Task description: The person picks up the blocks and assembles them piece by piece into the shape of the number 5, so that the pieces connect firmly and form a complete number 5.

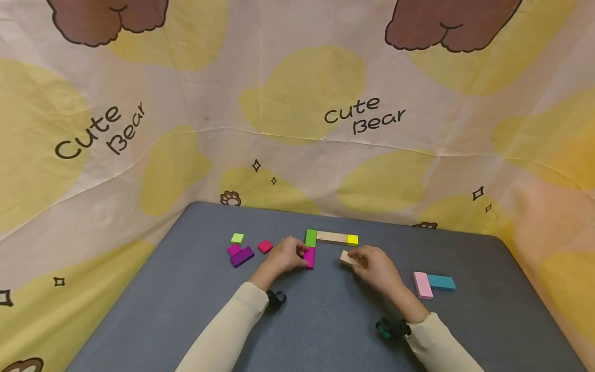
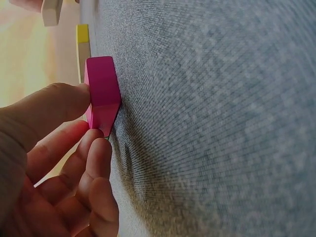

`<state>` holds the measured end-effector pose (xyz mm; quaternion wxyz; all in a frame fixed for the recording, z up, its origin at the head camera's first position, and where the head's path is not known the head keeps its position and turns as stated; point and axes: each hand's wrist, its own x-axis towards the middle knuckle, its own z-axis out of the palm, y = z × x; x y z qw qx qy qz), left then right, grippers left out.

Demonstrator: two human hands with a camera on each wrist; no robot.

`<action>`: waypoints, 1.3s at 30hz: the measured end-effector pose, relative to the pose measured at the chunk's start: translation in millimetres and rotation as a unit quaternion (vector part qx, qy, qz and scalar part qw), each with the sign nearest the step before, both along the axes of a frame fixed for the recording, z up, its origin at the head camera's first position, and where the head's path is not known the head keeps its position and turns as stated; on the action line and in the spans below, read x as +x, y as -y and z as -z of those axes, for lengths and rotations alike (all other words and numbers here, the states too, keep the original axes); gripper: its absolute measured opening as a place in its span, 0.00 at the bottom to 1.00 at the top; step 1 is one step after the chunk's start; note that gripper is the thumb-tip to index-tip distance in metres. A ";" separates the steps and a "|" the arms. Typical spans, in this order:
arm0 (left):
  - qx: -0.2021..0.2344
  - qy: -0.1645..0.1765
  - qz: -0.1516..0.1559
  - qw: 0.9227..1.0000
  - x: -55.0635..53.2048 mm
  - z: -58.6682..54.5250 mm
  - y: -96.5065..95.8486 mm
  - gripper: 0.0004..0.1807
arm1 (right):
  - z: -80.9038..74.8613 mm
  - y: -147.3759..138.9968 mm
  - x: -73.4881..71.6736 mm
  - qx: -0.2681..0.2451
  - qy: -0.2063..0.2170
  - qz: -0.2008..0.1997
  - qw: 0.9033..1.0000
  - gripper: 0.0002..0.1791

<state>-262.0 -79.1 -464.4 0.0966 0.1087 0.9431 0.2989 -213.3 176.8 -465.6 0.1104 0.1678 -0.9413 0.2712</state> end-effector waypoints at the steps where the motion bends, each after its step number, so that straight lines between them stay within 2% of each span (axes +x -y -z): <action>1: -0.001 0.000 -0.001 1.000 0.0 -0.2 0.1 0.21 | 0.5 3.0 0.3 0.004 0.002 -0.002 1.000 0.16; 15: -0.006 0.008 -0.007 1.000 1.7 -3.4 -0.6 0.21 | 8.1 33.5 2.7 0.007 0.014 -0.040 0.999 0.14; 32: -0.001 0.019 -0.016 1.000 1.0 -2.7 -1.1 0.22 | 13.5 54.2 1.5 0.015 0.028 -0.052 0.998 0.14; 39: 0.004 0.011 -0.012 1.000 1.5 -1.8 -0.3 0.22 | 13.6 58.1 3.4 0.021 0.026 -0.058 0.998 0.13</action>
